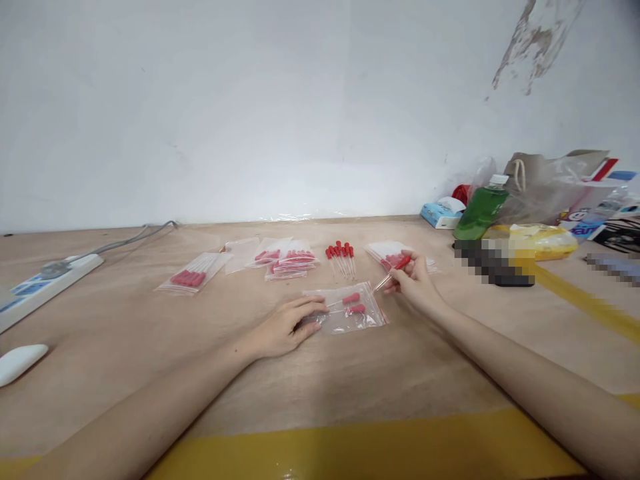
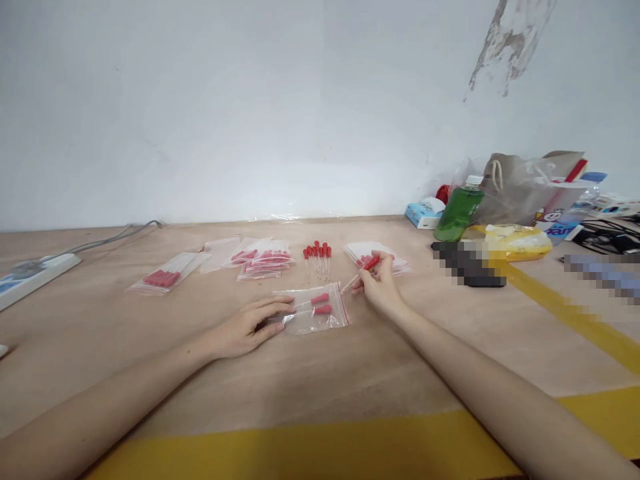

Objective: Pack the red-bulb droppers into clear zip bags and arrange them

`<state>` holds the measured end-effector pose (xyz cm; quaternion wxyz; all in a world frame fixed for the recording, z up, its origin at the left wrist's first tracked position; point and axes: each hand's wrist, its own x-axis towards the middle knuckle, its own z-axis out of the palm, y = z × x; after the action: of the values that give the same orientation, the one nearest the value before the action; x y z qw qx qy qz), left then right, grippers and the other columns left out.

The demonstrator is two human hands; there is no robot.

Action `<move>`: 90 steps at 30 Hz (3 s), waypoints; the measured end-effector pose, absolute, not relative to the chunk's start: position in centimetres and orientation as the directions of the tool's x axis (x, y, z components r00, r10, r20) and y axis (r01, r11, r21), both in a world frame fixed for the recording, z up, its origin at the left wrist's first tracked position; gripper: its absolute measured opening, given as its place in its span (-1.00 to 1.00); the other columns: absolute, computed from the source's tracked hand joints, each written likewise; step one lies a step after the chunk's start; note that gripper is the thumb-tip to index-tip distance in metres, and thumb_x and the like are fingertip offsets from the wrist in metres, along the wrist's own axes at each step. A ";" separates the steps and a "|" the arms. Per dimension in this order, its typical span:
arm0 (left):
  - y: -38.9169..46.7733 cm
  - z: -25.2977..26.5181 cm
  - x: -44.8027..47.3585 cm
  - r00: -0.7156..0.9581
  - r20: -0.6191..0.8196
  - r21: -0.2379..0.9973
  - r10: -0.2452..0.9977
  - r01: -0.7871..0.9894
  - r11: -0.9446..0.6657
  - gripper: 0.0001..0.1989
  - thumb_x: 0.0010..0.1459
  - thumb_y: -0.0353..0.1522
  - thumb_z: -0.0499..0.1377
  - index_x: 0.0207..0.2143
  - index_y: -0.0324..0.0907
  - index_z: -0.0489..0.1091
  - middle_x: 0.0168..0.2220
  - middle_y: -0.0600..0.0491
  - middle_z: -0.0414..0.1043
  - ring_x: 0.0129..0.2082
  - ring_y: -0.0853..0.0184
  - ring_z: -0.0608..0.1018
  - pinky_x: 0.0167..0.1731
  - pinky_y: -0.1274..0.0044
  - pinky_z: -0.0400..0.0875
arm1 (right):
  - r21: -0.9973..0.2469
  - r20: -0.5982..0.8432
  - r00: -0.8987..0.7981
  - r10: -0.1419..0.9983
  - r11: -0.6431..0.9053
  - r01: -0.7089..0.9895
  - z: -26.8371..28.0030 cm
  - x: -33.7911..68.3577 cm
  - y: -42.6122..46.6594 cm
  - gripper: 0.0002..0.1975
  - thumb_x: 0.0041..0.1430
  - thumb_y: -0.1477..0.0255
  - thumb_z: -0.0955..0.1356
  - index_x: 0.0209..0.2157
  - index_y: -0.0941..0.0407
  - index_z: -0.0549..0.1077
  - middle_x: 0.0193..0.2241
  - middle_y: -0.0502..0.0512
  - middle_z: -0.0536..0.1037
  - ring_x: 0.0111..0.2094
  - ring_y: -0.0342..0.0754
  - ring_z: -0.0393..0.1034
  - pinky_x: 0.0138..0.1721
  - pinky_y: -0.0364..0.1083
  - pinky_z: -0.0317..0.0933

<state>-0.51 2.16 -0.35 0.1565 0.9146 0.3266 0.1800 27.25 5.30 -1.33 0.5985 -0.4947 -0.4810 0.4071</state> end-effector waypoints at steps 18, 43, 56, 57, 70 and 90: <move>2.1 -0.4 -0.4 0.719 0.244 0.410 0.650 0.531 -0.742 -0.68 0.22 -0.32 0.00 0.03 -0.07 0.24 0.08 0.01 0.24 0.08 0.27 0.29 0.05 0.37 0.20 | -0.964 -0.009 -0.205 0.979 0.045 0.262 -2.1 27.1 3.4 -0.63 -0.17 0.24 0.42 -0.33 0.20 0.43 -0.76 -0.15 0.31 -0.77 -0.30 0.05 -0.74 -0.24 -0.07; 2.1 -0.4 -0.4 0.716 0.273 0.412 0.643 0.517 -0.750 -0.72 0.22 -0.33 0.01 -0.02 -0.11 0.26 0.05 -0.01 0.26 0.05 0.29 0.32 0.03 0.42 0.24 | -0.707 0.161 -0.021 0.987 0.130 0.695 0.4 25.4 8.9 -0.89 -0.09 0.47 0.32 -0.42 0.15 0.34 -0.56 0.03 0.45 -0.55 -0.16 0.35 -0.52 -0.19 0.18; 1.9 -0.3 -0.4 0.679 0.281 0.454 0.678 0.529 -0.717 -0.78 0.19 -0.34 0.03 -0.10 -0.16 0.27 0.01 -0.06 0.31 -0.01 0.27 0.39 -0.03 0.41 0.30 | -0.607 -0.066 0.141 0.988 -0.152 0.780 1.3 22.2 15.8 -0.81 -0.18 0.52 0.37 -0.41 0.25 0.43 -0.65 0.14 0.40 -0.55 -0.02 0.36 -0.59 -0.16 0.12; 1.9 -0.3 -0.4 0.675 0.290 0.454 0.679 0.527 -0.718 -0.77 0.19 -0.34 0.04 -0.10 -0.16 0.28 0.01 -0.06 0.31 -0.01 0.27 0.39 -0.03 0.41 0.30 | -0.626 -0.063 0.135 0.989 -0.144 0.767 1.6 22.5 15.6 -0.79 -0.16 0.51 0.36 -0.38 0.27 0.43 -0.68 0.12 0.38 -0.58 -0.04 0.33 -0.61 -0.16 0.10; 2.5 -0.8 -0.6 0.714 0.278 0.364 0.643 0.541 -0.758 -0.65 0.21 -0.34 0.00 0.06 -0.11 0.24 0.11 -0.03 0.20 0.12 0.24 0.25 0.09 0.32 0.17 | -0.948 0.043 0.034 0.998 0.030 0.318 1.2 27.4 6.7 -0.22 -0.12 0.57 0.27 0.18 0.18 -0.10 -0.75 -0.17 0.27 -0.72 -0.15 0.24 -0.72 -0.21 0.14; 2.4 -0.6 -0.6 0.705 0.248 0.373 0.665 0.564 -0.737 -0.65 0.22 -0.32 -0.01 0.06 -0.09 0.24 0.12 -0.01 0.19 0.12 0.25 0.24 0.09 0.34 0.16 | -0.991 0.055 0.176 0.983 0.075 -0.110 -2.3 26.3 5.4 -0.57 -0.07 0.45 0.32 -0.20 0.01 0.01 -0.51 -0.14 0.33 -0.52 -0.15 0.41 -0.37 -0.07 0.37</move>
<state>-0.61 2.39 -0.62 0.1359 0.9131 0.3364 0.1860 26.30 5.42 -2.32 0.5859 -0.4949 -0.4409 0.4664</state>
